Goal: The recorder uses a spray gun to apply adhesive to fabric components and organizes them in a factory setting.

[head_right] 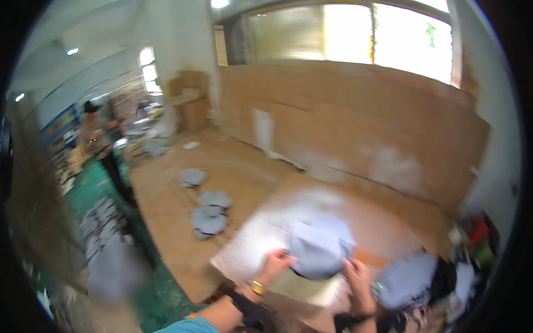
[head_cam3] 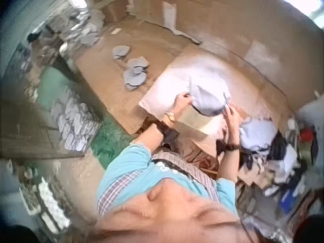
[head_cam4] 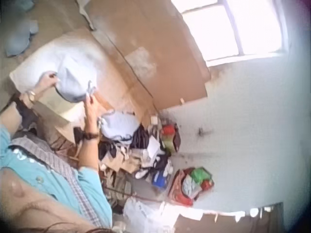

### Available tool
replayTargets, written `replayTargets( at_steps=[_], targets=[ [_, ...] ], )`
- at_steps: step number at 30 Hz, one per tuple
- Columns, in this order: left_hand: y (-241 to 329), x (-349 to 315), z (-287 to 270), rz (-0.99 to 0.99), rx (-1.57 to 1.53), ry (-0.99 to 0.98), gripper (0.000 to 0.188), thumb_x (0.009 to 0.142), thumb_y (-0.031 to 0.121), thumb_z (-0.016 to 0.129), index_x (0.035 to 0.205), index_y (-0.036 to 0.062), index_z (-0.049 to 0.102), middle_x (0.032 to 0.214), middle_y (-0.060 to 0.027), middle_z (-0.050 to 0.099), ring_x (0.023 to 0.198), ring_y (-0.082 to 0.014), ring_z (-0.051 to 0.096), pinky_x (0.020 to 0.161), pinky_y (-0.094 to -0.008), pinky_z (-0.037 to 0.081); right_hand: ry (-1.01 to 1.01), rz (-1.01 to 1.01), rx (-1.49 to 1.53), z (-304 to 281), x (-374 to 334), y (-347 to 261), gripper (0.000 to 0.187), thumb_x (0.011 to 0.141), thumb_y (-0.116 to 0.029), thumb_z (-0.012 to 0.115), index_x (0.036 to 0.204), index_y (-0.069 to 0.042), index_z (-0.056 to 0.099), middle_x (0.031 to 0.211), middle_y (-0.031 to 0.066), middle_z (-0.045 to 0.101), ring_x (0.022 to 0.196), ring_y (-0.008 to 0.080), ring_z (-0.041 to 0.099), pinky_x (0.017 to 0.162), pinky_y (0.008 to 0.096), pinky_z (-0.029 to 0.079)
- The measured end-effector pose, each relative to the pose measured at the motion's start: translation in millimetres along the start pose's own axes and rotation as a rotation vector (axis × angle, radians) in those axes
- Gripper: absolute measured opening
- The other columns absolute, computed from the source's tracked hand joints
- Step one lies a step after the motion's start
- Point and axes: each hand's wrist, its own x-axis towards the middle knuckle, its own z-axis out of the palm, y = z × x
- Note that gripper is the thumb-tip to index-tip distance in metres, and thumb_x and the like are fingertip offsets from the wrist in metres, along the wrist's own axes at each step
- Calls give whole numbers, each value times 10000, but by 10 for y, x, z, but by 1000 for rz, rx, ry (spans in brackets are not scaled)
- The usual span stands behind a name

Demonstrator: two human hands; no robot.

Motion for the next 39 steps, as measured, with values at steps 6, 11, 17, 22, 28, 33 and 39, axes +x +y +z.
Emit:
replayTargets(
  at_steps=[6, 11, 17, 22, 28, 33, 39],
  targets=[
    [614, 36, 54, -416, -793, -479, 493, 748, 116, 640, 1191, 7, 453, 1074, -58, 556, 968, -134, 532, 887, -271, 426, -287, 405, 428, 178, -627, -269, 612, 895, -463, 401, 1244, 39, 379, 1114, 224, 533, 837, 317, 604, 712, 392, 500],
    [1019, 235, -264, -446, -1162, -726, 503, 730, 142, 591, 1201, 39, 448, 1139, -73, 538, 1035, -175, 518, 963, -297, 385, 89, 355, 1224, 1148, -524, -580, 715, 848, -436, 539, 1366, -34, 252, 1153, 176, 541, 820, 313, 609, 726, 398, 503],
    [1413, 601, -580, -247, -1163, -664, 646, 755, 230, 618, 1294, -15, 359, 1230, -115, 499, 1121, -201, 485, 984, -340, 366, 344, -785, 142, 1127, 444, -821, 622, 875, -296, 514, 1353, -10, 237, 1295, 170, 393, 1074, 303, 483, 908, 409, 406],
    [1646, 811, -551, -98, -1044, -608, 566, 806, 318, 604, 1244, 7, 425, 1175, -80, 539, 1073, -169, 512, 941, -313, 390, -47, -303, 1171, 660, 821, -1211, 746, 794, -414, 591, 1363, -48, 275, 1333, 141, 396, 1200, 305, 418, 992, 446, 354],
    [309, 412, -620, -615, -791, -385, 313, 808, 334, 607, 1023, 109, 565, 1065, -33, 590, 1015, -175, 529, 933, -395, 390, 215, -131, 923, 806, 67, -975, 622, 725, -97, 580, 1300, -10, 361, 1228, 141, 482, 1111, 235, 497, 929, 369, 439],
    [54, 166, -609, -786, -707, -341, 100, 851, 145, 589, 916, 103, 526, 947, -34, 592, 901, -159, 557, 840, -373, 437, 313, 218, 952, 593, -394, -241, 511, 764, 17, 560, 1241, -18, 381, 1016, 108, 603, 827, 152, 608, 695, 268, 511],
    [101, 338, 11, -665, -561, -255, 161, 811, 114, 647, 901, 106, 514, 879, -6, 573, 799, -115, 537, 742, -309, 448, 307, 159, 870, 138, -186, 24, 506, 777, -16, 577, 1239, -15, 370, 981, 122, 622, 792, 161, 626, 696, 267, 507]
  ],
)
